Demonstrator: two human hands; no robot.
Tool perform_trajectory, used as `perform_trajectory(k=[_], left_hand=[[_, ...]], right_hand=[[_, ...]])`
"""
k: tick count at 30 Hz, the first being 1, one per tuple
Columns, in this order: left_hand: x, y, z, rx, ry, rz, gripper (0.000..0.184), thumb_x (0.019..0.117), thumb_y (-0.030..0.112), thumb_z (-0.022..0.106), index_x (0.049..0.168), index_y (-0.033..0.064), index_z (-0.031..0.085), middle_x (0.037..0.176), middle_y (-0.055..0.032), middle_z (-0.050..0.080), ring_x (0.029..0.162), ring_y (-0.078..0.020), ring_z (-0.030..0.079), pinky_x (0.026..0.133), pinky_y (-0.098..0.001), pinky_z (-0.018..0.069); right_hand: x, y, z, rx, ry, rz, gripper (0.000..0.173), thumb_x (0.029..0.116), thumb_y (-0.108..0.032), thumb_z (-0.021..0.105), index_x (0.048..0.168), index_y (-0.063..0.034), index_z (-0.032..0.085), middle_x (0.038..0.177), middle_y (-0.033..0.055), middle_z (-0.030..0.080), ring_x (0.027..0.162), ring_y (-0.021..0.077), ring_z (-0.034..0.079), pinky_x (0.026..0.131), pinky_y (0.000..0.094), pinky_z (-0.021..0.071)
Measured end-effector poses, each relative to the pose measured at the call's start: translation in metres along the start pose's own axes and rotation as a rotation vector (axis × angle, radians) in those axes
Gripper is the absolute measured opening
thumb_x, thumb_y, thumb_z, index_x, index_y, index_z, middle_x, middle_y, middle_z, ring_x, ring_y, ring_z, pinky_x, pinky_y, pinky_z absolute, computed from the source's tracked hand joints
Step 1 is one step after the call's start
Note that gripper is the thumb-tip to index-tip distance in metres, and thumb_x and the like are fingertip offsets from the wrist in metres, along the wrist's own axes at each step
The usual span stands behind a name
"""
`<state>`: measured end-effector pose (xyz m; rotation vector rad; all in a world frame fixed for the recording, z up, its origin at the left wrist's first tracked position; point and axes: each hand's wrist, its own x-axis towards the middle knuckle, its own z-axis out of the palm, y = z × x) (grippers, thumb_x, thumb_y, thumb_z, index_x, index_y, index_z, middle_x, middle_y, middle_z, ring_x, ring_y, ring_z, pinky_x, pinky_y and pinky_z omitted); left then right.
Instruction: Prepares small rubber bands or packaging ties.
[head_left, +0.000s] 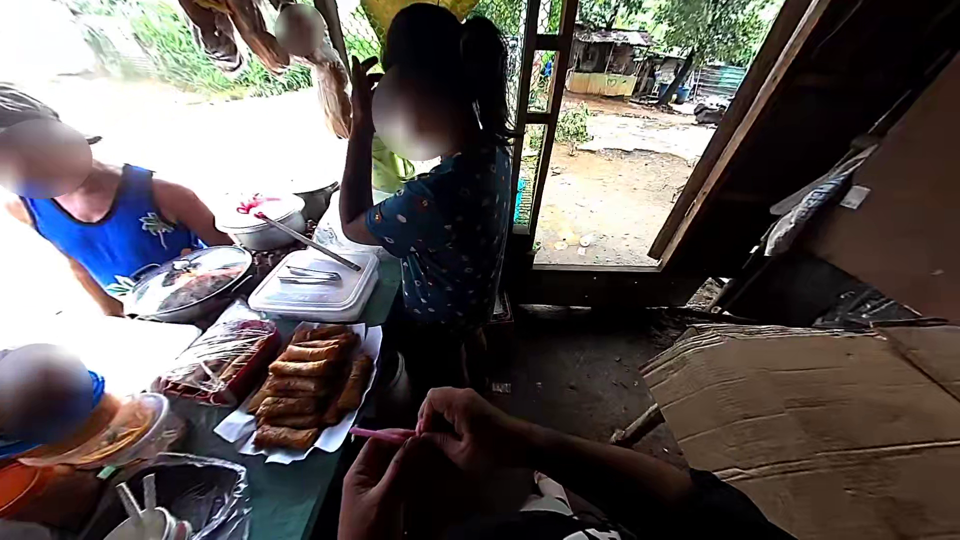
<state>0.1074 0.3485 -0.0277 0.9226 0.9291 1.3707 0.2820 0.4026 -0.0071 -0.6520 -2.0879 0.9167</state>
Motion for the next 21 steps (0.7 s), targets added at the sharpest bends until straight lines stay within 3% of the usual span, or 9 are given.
perform_trajectory(k=[5, 9, 13, 16, 21], left_hand=[[-0.001, -0.003, 0.004, -0.095, 0.015, -0.041, 0.022, 0.0963, -0.007, 0.056, 0.1, 0.0102, 0.068, 0.088, -0.0009, 0.077, 0.075, -0.0091, 0.073, 0.069, -0.0254, 0.062], [-0.002, -0.002, 0.007, -0.201, 0.075, -0.094, 0.021, 0.1006, -0.004, 0.051, 0.1, 0.0107, 0.066, 0.09, -0.0023, 0.077, 0.076, -0.0079, 0.073, 0.068, -0.0232, 0.0609], [-0.006, -0.001, 0.014, -0.239, 0.094, -0.098, 0.019, 0.1002, -0.004, 0.051, 0.1, 0.0095, 0.064, 0.088, -0.0032, 0.076, 0.074, -0.0092, 0.073, 0.069, -0.0248, 0.0619], [-0.007, -0.003, 0.015, -0.247, 0.098, -0.109, 0.02, 0.1005, -0.004, 0.05, 0.098, 0.0095, 0.065, 0.086, -0.0028, 0.076, 0.072, -0.0081, 0.072, 0.067, -0.0231, 0.0608], [-0.003, -0.014, 0.017, -0.233, 0.1, -0.045, 0.007, 0.0961, 0.0, 0.061, 0.099, 0.0049, 0.066, 0.089, -0.0073, 0.074, 0.076, -0.0116, 0.072, 0.071, -0.027, 0.0611]], right_hand=[[-0.004, 0.007, 0.003, -0.063, 0.038, -0.108, 0.004, 0.0915, 0.007, 0.06, 0.094, 0.0089, 0.063, 0.093, 0.0212, 0.066, 0.089, 0.0258, 0.066, 0.083, 0.0321, 0.0542], [-0.01, 0.015, 0.011, -0.098, 0.227, -0.186, 0.013, 0.0948, -0.007, 0.068, 0.096, 0.0047, 0.064, 0.091, 0.0156, 0.065, 0.087, 0.0192, 0.064, 0.081, 0.026, 0.0534], [-0.018, 0.013, 0.02, -0.128, 0.257, -0.268, 0.008, 0.095, -0.001, 0.065, 0.098, 0.0061, 0.068, 0.096, 0.0179, 0.068, 0.094, 0.0215, 0.068, 0.088, 0.0265, 0.0558], [-0.021, 0.012, 0.022, -0.166, 0.272, -0.236, 0.011, 0.0967, -0.001, 0.062, 0.1, 0.0061, 0.069, 0.097, 0.0181, 0.07, 0.095, 0.0218, 0.07, 0.09, 0.0265, 0.0559], [-0.022, 0.008, 0.019, -0.072, 0.282, 0.003, 0.013, 0.0947, -0.004, 0.065, 0.1, 0.0059, 0.072, 0.093, 0.0155, 0.072, 0.085, 0.0152, 0.069, 0.08, 0.0255, 0.0567]])
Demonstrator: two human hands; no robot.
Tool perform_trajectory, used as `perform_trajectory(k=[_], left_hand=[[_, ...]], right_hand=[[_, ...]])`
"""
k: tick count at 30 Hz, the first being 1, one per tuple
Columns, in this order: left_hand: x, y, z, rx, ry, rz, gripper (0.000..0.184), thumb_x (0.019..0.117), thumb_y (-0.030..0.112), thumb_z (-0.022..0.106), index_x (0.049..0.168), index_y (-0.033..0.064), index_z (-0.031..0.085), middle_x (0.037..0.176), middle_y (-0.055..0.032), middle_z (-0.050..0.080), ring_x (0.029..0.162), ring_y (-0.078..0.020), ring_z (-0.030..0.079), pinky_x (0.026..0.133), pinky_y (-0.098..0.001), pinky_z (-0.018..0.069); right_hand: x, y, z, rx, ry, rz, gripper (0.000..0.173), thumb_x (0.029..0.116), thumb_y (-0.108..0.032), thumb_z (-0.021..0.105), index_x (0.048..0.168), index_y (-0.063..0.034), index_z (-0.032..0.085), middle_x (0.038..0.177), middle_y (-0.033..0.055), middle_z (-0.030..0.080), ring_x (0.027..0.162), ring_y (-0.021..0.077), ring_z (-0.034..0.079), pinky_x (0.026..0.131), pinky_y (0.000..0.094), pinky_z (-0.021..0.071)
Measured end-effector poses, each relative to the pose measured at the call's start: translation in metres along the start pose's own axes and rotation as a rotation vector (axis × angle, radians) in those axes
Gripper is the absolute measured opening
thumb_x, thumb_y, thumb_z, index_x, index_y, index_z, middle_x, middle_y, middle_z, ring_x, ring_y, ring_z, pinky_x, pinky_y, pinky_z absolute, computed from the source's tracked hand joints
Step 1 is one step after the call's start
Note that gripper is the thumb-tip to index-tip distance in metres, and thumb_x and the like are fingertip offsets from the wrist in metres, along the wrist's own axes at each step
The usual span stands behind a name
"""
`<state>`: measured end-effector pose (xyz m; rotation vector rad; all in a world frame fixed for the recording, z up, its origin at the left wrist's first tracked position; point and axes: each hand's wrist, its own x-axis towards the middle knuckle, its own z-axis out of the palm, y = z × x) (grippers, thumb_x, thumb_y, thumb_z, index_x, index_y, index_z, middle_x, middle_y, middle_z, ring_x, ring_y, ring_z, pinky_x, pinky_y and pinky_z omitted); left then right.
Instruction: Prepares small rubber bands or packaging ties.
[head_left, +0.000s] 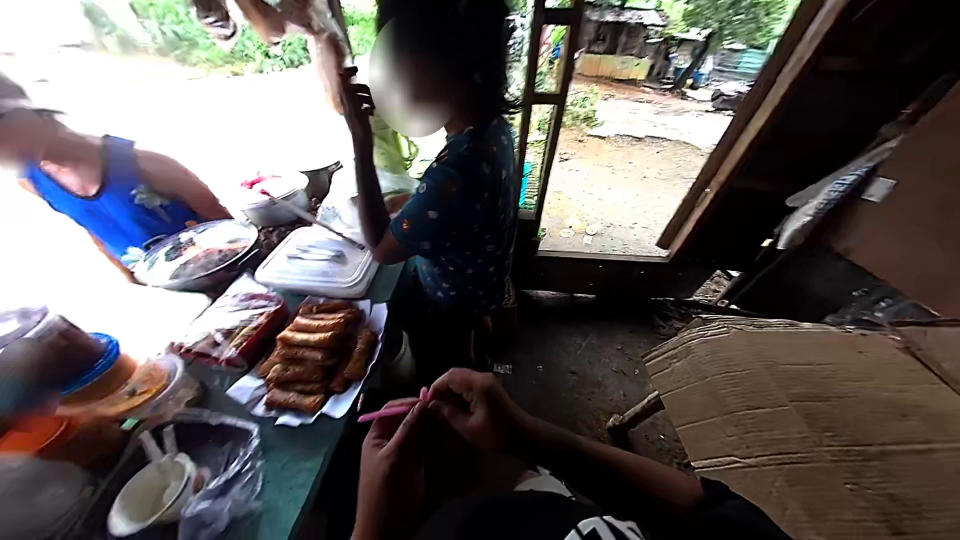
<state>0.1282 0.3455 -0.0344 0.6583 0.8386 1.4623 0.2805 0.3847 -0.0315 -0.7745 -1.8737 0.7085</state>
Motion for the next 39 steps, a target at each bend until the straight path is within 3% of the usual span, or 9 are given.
perform_trajectory(k=[3, 9, 16, 21, 29, 35, 37, 39], left_hand=[[-0.001, -0.001, 0.003, 0.019, -0.001, 0.079, 0.006, 0.0943, 0.004, 0.066, 0.1, 0.0043, 0.067, 0.091, -0.0064, 0.073, 0.08, -0.0123, 0.071, 0.076, -0.0288, 0.061], [-0.004, 0.006, 0.01, -0.064, 0.039, 0.048, 0.01, 0.1004, -0.003, 0.052, 0.102, 0.0037, 0.059, 0.088, -0.0053, 0.072, 0.077, -0.0106, 0.07, 0.074, -0.0264, 0.06], [-0.002, 0.003, 0.003, -0.002, -0.023, 0.119, 0.013, 0.0972, -0.006, 0.057, 0.103, 0.0053, 0.06, 0.093, -0.0036, 0.071, 0.083, -0.0111, 0.07, 0.08, -0.029, 0.0603], [-0.001, 0.002, 0.002, 0.098, -0.039, 0.17, 0.014, 0.0958, -0.006, 0.058, 0.102, 0.0063, 0.061, 0.094, -0.0013, 0.071, 0.085, -0.0109, 0.07, 0.082, -0.0302, 0.0606], [-0.003, 0.0, 0.009, -0.071, -0.047, 0.178, 0.015, 0.098, -0.006, 0.055, 0.101, 0.0079, 0.061, 0.095, -0.003, 0.072, 0.086, -0.0118, 0.072, 0.083, -0.0309, 0.0613], [-0.007, 0.014, 0.008, -0.033, 0.038, 0.067, 0.011, 0.1023, -0.003, 0.049, 0.106, 0.0038, 0.057, 0.094, -0.0073, 0.071, 0.084, -0.0156, 0.072, 0.079, -0.0318, 0.0617], [-0.008, 0.025, 0.005, -0.021, 0.003, 0.022, 0.012, 0.1031, -0.003, 0.048, 0.108, 0.0043, 0.057, 0.098, -0.0085, 0.073, 0.086, -0.018, 0.074, 0.079, -0.0335, 0.0635], [-0.01, 0.03, 0.004, -0.019, -0.053, -0.015, 0.012, 0.1023, -0.003, 0.05, 0.11, 0.0035, 0.058, 0.098, -0.0083, 0.072, 0.085, -0.0166, 0.073, 0.078, -0.0317, 0.0627]], right_hand=[[0.003, -0.005, -0.004, 0.045, -0.038, 0.087, 0.015, 0.0926, -0.006, 0.067, 0.102, 0.0047, 0.073, 0.098, 0.0118, 0.073, 0.088, 0.0085, 0.069, 0.082, 0.0221, 0.057], [0.01, -0.002, -0.004, 0.151, -0.085, 0.095, 0.012, 0.095, -0.006, 0.065, 0.098, 0.0052, 0.066, 0.095, 0.0072, 0.071, 0.08, 0.0003, 0.065, 0.073, 0.0154, 0.0546], [0.011, -0.003, -0.01, 0.263, -0.174, 0.189, 0.012, 0.0973, -0.008, 0.063, 0.102, 0.0027, 0.065, 0.096, 0.0026, 0.068, 0.082, -0.001, 0.063, 0.074, 0.0158, 0.0537], [0.012, -0.002, -0.01, 0.228, -0.154, 0.153, 0.011, 0.095, -0.006, 0.065, 0.099, 0.0044, 0.066, 0.099, 0.007, 0.069, 0.089, 0.0009, 0.065, 0.079, 0.0158, 0.054], [0.01, -0.001, -0.002, 0.22, -0.077, 0.013, 0.009, 0.0945, -0.001, 0.064, 0.097, 0.0068, 0.061, 0.098, 0.0105, 0.066, 0.086, 0.0025, 0.063, 0.078, 0.0149, 0.053], [0.024, -0.002, -0.018, 0.25, -0.173, 0.105, 0.014, 0.1005, -0.006, 0.059, 0.106, 0.0048, 0.066, 0.096, 0.0035, 0.071, 0.084, 0.0026, 0.068, 0.078, 0.0218, 0.059], [0.033, -0.004, -0.025, 0.243, -0.196, 0.122, 0.019, 0.1018, -0.006, 0.056, 0.114, 0.0041, 0.066, 0.102, 0.0027, 0.071, 0.087, 0.0018, 0.068, 0.082, 0.0211, 0.0592], [0.038, -0.004, -0.023, 0.229, -0.252, 0.081, 0.019, 0.1, -0.006, 0.06, 0.114, 0.0043, 0.068, 0.102, 0.0036, 0.072, 0.089, 0.0011, 0.067, 0.083, 0.0192, 0.0572]])
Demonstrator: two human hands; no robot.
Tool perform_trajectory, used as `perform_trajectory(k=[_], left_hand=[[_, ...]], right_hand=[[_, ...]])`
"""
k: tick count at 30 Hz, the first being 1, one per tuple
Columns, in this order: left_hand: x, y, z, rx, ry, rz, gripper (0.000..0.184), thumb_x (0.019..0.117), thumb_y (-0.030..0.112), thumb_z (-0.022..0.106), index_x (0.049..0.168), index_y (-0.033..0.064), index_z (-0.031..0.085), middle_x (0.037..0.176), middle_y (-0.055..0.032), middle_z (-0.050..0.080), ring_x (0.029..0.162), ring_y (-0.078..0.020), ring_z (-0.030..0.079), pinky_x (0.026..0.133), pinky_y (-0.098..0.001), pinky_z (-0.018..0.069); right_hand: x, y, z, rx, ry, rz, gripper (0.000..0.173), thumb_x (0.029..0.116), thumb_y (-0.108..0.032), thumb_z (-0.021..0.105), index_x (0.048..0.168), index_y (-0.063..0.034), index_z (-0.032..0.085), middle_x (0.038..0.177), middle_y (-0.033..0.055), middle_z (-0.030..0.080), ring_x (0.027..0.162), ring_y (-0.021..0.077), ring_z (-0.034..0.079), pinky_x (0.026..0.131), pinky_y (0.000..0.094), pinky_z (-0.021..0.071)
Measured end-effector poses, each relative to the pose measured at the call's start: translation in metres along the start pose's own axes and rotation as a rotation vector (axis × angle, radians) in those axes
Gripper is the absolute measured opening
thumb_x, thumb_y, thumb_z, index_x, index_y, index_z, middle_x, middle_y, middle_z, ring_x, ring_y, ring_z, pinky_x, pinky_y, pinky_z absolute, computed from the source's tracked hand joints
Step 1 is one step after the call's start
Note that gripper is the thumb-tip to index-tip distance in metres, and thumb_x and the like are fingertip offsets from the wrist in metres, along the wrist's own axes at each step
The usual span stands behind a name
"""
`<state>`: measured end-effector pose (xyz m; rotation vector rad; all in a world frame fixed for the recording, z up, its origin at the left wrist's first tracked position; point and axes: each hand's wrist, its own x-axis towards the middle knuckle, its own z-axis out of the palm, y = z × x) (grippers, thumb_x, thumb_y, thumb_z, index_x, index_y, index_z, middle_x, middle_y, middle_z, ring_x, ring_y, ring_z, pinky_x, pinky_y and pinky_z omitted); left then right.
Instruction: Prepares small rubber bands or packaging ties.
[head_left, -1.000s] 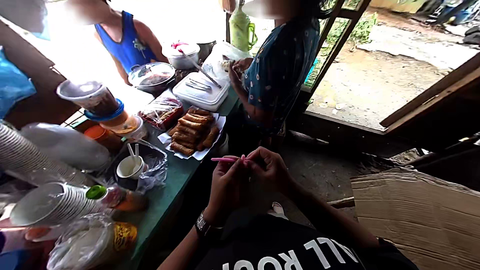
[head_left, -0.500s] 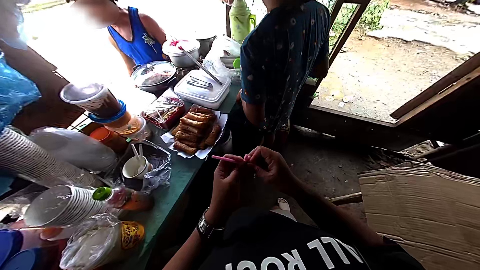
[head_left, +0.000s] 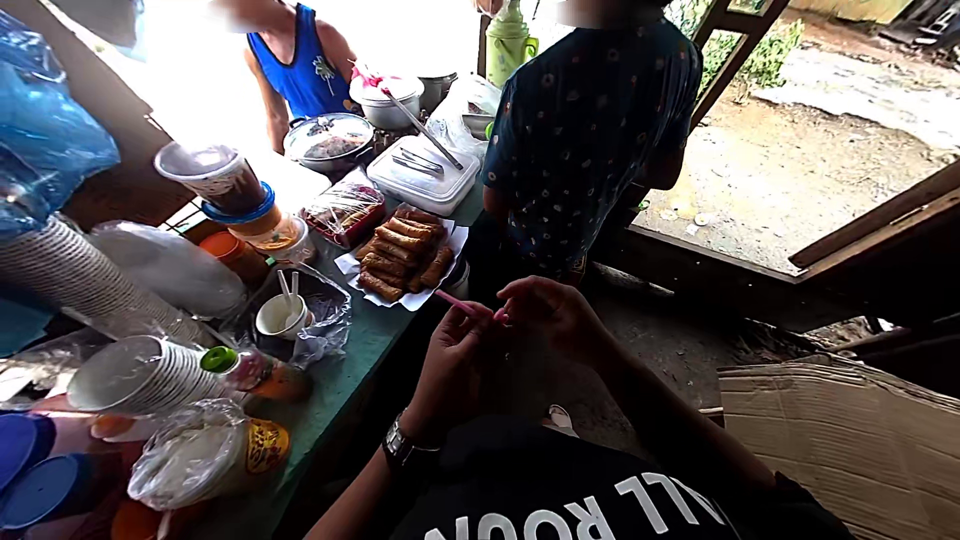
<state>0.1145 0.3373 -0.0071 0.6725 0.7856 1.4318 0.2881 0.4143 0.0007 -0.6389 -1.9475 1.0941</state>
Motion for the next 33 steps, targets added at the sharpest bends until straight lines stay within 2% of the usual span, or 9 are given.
perform_trajectory(k=[4, 8, 11, 17, 21, 26, 29, 31, 33], left_hand=[[0.003, 0.0, -0.003, -0.094, -0.01, -0.053, 0.014, 0.1029, 0.001, 0.052, 0.116, 0.0034, 0.056, 0.096, -0.0084, 0.072, 0.083, -0.0131, 0.072, 0.076, -0.0267, 0.0603], [0.0, -0.003, -0.002, -0.178, 0.068, -0.089, 0.007, 0.1017, -0.001, 0.054, 0.105, 0.0014, 0.06, 0.092, -0.0092, 0.072, 0.08, -0.011, 0.071, 0.074, -0.0237, 0.0592], [-0.003, -0.002, -0.005, -0.126, 0.085, -0.06, 0.009, 0.0984, -0.005, 0.057, 0.105, 0.0003, 0.062, 0.091, -0.0089, 0.073, 0.079, -0.011, 0.071, 0.073, -0.0236, 0.0596], [-0.004, -0.001, -0.019, 0.157, -0.007, 0.153, 0.052, 0.0916, -0.004, 0.066, 0.138, 0.0044, 0.045, 0.089, -0.0027, 0.07, 0.078, -0.0105, 0.07, 0.075, -0.0262, 0.0594], [-0.007, -0.007, -0.027, 0.665, 0.002, 0.472, 0.042, 0.0904, 0.001, 0.068, 0.129, -0.002, 0.051, 0.088, 0.0008, 0.07, 0.075, -0.0049, 0.069, 0.071, -0.0225, 0.0592], [-0.01, -0.01, -0.029, 0.998, 0.047, 0.578, 0.035, 0.0889, 0.006, 0.067, 0.122, -0.0036, 0.061, 0.078, 0.0008, 0.066, 0.064, 0.0021, 0.059, 0.06, -0.0129, 0.05], [-0.01, -0.018, -0.03, 1.088, 0.053, 0.589, 0.033, 0.0853, 0.007, 0.069, 0.117, -0.0019, 0.065, 0.076, -0.0014, 0.067, 0.066, -0.0009, 0.061, 0.064, -0.0167, 0.0523], [-0.011, -0.025, -0.032, 1.009, 0.048, 0.518, 0.033, 0.0865, 0.007, 0.07, 0.117, -0.0024, 0.064, 0.086, -0.0037, 0.072, 0.076, -0.0025, 0.067, 0.072, -0.0197, 0.0566], [-0.011, -0.027, -0.033, 0.682, 0.036, 0.321, 0.034, 0.0892, 0.0, 0.065, 0.122, -0.0038, 0.058, 0.089, -0.0008, 0.071, 0.078, -0.0034, 0.068, 0.073, -0.0212, 0.0581]], right_hand=[[0.001, 0.003, 0.015, -0.064, 0.059, -0.005, 0.013, 0.0983, -0.007, 0.063, 0.104, 0.0022, 0.071, 0.096, 0.0025, 0.071, 0.085, -0.0021, 0.065, 0.079, 0.0145, 0.0547], [-0.005, 0.013, 0.032, -0.237, 0.169, -0.131, 0.016, 0.0988, -0.01, 0.06, 0.101, 0.003, 0.069, 0.104, 0.0116, 0.065, 0.088, 0.0042, 0.062, 0.078, 0.0155, 0.0533], [-0.006, 0.017, 0.034, -0.302, 0.15, -0.25, 0.016, 0.1007, -0.015, 0.062, 0.101, -0.0016, 0.07, 0.107, 0.0112, 0.065, 0.101, 0.009, 0.063, 0.09, 0.0191, 0.053], [-0.003, 0.018, 0.032, -0.502, 0.086, -0.293, 0.022, 0.1057, -0.027, 0.054, 0.097, -0.0111, 0.067, 0.1, 0.0034, 0.067, 0.1, 0.0153, 0.063, 0.095, 0.0389, 0.0471], [-0.002, 0.003, 0.034, -0.791, 0.069, -0.316, 0.025, 0.1051, -0.03, 0.051, 0.095, -0.0148, 0.068, 0.098, 0.002, 0.07, 0.1, 0.0184, 0.065, 0.1, 0.0467, 0.04], [-0.004, -0.021, 0.042, -1.26, 0.023, -0.466, 0.012, 0.0985, -0.015, 0.056, 0.092, -0.0173, 0.067, 0.094, 0.0001, 0.067, 0.102, 0.0201, 0.061, 0.109, 0.0527, 0.0293], [-0.001, -0.04, 0.05, -1.416, -0.15, -0.504, 0.017, 0.0952, 0.001, 0.056, 0.09, -0.0093, 0.069, 0.089, 0.0047, 0.065, 0.094, 0.0219, 0.062, 0.11, 0.0536, 0.0322], [0.004, -0.046, 0.053, -1.342, -0.262, -0.449, 0.017, 0.0948, 0.004, 0.058, 0.09, -0.0061, 0.071, 0.089, 0.0072, 0.067, 0.093, 0.0235, 0.065, 0.112, 0.0567, 0.0336], [0.013, -0.037, 0.044, -0.981, -0.247, -0.317, 0.013, 0.095, -0.003, 0.061, 0.092, -0.0068, 0.073, 0.092, 0.0086, 0.07, 0.095, 0.0261, 0.069, 0.107, 0.0617, 0.04]])
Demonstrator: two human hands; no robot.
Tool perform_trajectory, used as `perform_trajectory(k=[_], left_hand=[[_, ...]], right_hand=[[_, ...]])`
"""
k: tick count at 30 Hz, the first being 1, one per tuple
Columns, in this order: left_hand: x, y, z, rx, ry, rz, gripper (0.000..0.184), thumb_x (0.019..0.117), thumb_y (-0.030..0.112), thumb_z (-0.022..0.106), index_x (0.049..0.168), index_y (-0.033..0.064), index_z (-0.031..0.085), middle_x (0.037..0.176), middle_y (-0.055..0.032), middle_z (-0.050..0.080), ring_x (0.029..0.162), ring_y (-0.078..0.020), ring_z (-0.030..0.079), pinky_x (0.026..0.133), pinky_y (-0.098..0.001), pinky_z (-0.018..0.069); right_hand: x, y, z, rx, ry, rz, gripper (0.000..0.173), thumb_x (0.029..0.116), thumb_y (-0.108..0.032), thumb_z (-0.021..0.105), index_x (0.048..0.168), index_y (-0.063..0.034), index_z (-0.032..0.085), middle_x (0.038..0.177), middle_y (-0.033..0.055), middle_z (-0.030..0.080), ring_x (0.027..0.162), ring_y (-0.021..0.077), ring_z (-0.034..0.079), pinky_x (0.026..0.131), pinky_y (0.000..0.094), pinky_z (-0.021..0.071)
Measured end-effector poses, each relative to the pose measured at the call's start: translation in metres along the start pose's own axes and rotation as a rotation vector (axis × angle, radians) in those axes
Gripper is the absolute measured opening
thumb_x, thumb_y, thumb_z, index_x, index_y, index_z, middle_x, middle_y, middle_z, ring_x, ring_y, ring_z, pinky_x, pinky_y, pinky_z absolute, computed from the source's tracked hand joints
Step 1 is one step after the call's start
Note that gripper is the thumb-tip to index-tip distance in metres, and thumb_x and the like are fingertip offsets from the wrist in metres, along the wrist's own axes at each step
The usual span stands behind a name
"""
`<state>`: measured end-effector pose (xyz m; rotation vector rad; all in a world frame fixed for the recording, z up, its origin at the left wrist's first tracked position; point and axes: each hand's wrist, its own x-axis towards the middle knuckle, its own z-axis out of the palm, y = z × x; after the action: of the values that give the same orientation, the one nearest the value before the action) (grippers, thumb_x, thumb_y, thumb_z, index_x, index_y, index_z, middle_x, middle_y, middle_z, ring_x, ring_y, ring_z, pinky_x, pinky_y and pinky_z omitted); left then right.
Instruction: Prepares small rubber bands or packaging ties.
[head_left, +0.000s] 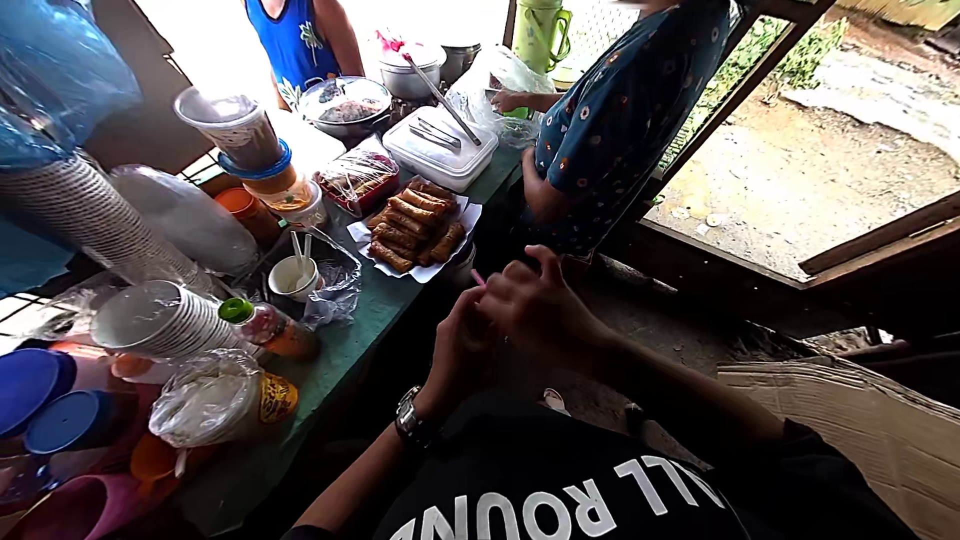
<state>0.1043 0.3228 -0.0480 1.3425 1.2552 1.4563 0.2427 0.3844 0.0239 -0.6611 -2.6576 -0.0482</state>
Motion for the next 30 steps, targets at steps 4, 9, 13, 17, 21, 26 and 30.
perform_trajectory(k=[4, 9, 13, 17, 21, 26, 30], left_hand=[[0.001, 0.014, -0.002, -0.545, 0.05, -0.261, 0.019, 0.0954, -0.003, 0.064, 0.114, -0.0002, 0.062, 0.09, -0.0056, 0.074, 0.078, -0.0121, 0.072, 0.074, -0.0271, 0.0611], [-0.001, 0.024, -0.002, -0.758, 0.028, -0.432, 0.009, 0.0995, -0.003, 0.057, 0.107, 0.0009, 0.061, 0.088, -0.0086, 0.072, 0.076, -0.0116, 0.07, 0.072, -0.0247, 0.0599], [-0.003, 0.027, -0.002, -0.801, -0.032, -0.486, 0.008, 0.1006, -0.001, 0.056, 0.102, 0.0028, 0.064, 0.088, -0.0079, 0.071, 0.076, -0.0105, 0.069, 0.071, -0.0234, 0.0586], [-0.004, 0.023, -0.002, -0.737, -0.08, -0.367, 0.012, 0.094, -0.006, 0.063, 0.101, 0.003, 0.065, 0.089, -0.0066, 0.072, 0.077, -0.01, 0.07, 0.075, -0.0248, 0.0595], [-0.009, 0.001, 0.008, -0.316, 0.008, 0.151, 0.011, 0.0933, -0.003, 0.066, 0.103, 0.002, 0.066, 0.092, 0.0017, 0.073, 0.083, -0.0051, 0.069, 0.078, -0.0245, 0.0595], [-0.013, 0.0, 0.015, -0.591, 0.123, -0.077, 0.013, 0.0937, -0.005, 0.064, 0.104, 0.0034, 0.063, 0.093, -0.0031, 0.073, 0.084, -0.011, 0.071, 0.081, -0.0289, 0.0605], [-0.008, 0.016, 0.009, -0.878, 0.12, -0.359, 0.012, 0.0985, -0.008, 0.054, 0.103, 0.0028, 0.057, 0.095, -0.0104, 0.072, 0.086, -0.0167, 0.073, 0.084, -0.0315, 0.0618]], right_hand=[[-0.013, 0.033, 0.004, 0.723, 0.098, 0.345, 0.019, 0.1016, -0.01, 0.056, 0.114, -0.0016, 0.068, 0.101, 0.0071, 0.069, 0.085, 0.0098, 0.065, 0.077, 0.0296, 0.0568], [-0.039, 0.025, 0.029, 0.697, 0.241, 0.147, 0.017, 0.0993, -0.014, 0.064, 0.107, -0.0002, 0.071, 0.099, 0.0066, 0.072, 0.091, 0.0079, 0.067, 0.087, 0.0257, 0.0558], [-0.044, 0.023, 0.039, 0.536, 0.385, 0.094, 0.015, 0.1015, -0.019, 0.063, 0.1, -0.009, 0.074, 0.103, 0.0022, 0.073, 0.102, 0.0116, 0.067, 0.094, 0.035, 0.0524], [-0.044, 0.009, 0.037, 0.373, 0.342, 0.19, 0.021, 0.1056, -0.024, 0.051, 0.099, -0.0106, 0.066, 0.1, 0.0038, 0.068, 0.102, 0.0173, 0.064, 0.096, 0.0422, 0.0462], [-0.04, -0.011, 0.036, 0.456, 0.31, 0.418, 0.024, 0.105, -0.023, 0.048, 0.094, -0.0088, 0.064, 0.091, 0.0045, 0.065, 0.094, 0.0183, 0.062, 0.089, 0.045, 0.044], [-0.033, -0.007, 0.027, 1.144, 0.2, 0.749, 0.022, 0.1065, -0.011, 0.045, 0.105, -0.0023, 0.065, 0.09, 0.0011, 0.064, 0.083, 0.004, 0.062, 0.08, 0.0232, 0.0533], [-0.049, -0.003, 0.038, 0.818, 0.352, 0.407, 0.019, 0.1011, -0.008, 0.055, 0.112, 0.0035, 0.064, 0.099, 0.0071, 0.067, 0.088, 0.0059, 0.064, 0.083, 0.0224, 0.0546]])
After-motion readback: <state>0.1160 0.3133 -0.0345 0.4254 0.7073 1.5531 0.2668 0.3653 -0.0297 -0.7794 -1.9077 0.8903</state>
